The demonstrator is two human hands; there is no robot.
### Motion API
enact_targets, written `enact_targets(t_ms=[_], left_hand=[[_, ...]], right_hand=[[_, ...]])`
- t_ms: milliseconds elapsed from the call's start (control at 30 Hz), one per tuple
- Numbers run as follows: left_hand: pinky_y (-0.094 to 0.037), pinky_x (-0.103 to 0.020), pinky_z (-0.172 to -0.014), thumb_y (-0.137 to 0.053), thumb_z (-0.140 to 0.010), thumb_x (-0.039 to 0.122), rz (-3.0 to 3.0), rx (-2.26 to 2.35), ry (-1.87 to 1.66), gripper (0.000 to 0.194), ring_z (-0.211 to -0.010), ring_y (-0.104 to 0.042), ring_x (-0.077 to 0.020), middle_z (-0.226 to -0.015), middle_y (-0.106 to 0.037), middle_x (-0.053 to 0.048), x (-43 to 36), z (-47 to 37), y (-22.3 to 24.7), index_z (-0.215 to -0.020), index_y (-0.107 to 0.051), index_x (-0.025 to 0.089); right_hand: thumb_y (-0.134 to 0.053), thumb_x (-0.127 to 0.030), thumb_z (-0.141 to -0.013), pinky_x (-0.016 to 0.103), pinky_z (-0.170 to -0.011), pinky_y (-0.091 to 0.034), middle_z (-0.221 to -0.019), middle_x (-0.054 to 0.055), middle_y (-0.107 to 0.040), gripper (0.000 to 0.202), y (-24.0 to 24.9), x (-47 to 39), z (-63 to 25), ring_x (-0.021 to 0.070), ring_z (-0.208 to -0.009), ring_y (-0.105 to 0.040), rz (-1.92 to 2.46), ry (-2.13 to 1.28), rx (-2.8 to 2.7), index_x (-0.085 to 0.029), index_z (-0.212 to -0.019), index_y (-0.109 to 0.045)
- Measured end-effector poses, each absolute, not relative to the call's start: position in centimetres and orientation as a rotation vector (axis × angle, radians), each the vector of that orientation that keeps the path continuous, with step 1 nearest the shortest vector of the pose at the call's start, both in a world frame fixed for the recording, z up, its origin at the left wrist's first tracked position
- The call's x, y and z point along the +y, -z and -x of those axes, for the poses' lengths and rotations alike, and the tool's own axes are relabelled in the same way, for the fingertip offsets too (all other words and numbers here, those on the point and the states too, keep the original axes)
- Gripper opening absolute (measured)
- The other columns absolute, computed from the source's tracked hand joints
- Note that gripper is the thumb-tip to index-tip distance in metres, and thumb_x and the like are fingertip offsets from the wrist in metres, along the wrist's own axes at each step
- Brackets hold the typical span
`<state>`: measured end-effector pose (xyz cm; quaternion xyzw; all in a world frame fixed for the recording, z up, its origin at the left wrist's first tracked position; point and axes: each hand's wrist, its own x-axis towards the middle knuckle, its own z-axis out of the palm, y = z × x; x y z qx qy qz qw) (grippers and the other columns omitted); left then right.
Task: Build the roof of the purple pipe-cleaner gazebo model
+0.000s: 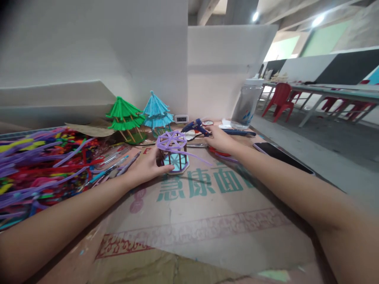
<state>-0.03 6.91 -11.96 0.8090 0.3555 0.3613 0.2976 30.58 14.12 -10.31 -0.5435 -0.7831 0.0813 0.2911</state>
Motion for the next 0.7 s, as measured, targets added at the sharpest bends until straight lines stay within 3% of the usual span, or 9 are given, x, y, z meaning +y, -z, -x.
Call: enact_targets(t_ms=[233,433,600,700], left_hand=[[-0.047,-0.047,-0.115,-0.073,-0.080,0.030,-2.220,0.974,-0.972,0.065,-0.130,-0.059,-0.0314,-0.139,-0.063,-0.014,7.0,0.0,12.2,-0.139,-0.051,0.017],[-0.055,-0.042,-0.105,-0.072,-0.080,0.030,-2.185,0.981,-0.950,0.061,-0.120,-0.065,-0.0291,-0.138,-0.063,-0.014,6.8,0.0,12.0,-0.135,-0.052,0.017],[-0.051,-0.042,-0.111,-0.074,-0.078,0.031,-2.169,0.951,-0.972,0.067,-0.127,-0.062,-0.0298,-0.141,-0.063,-0.012,7.0,0.1,11.9,-0.140,-0.049,0.019],[-0.050,-0.044,-0.113,-0.074,-0.078,0.031,-2.157,0.938,-1.002,0.070,-0.128,-0.062,-0.0307,-0.141,-0.063,-0.012,7.1,0.1,11.9,-0.142,-0.047,0.018]], right_hand=[[-0.079,-0.035,-0.079,0.045,-0.099,-0.051,-0.132,0.023,-0.069,0.065,9.7,18.4,-29.8,0.0371,-0.117,-0.066,1.646,-0.235,-2.069,-0.010,-0.136,-0.060],[-0.079,-0.029,-0.077,0.039,-0.088,-0.054,-0.095,0.014,-0.078,0.030,10.1,20.3,-27.6,0.0315,-0.096,-0.072,1.710,-0.256,-1.963,-0.015,-0.102,-0.073],[-0.073,-0.029,-0.081,0.038,-0.086,-0.055,-0.095,0.012,-0.078,0.026,9.6,18.6,-27.5,0.0292,-0.096,-0.072,1.643,-0.272,-1.881,-0.017,-0.104,-0.072],[-0.066,-0.031,-0.088,0.036,-0.077,-0.059,-0.091,0.011,-0.078,0.020,8.9,16.3,-28.4,0.0255,-0.083,-0.074,1.608,-0.326,-1.846,-0.017,-0.101,-0.071]])
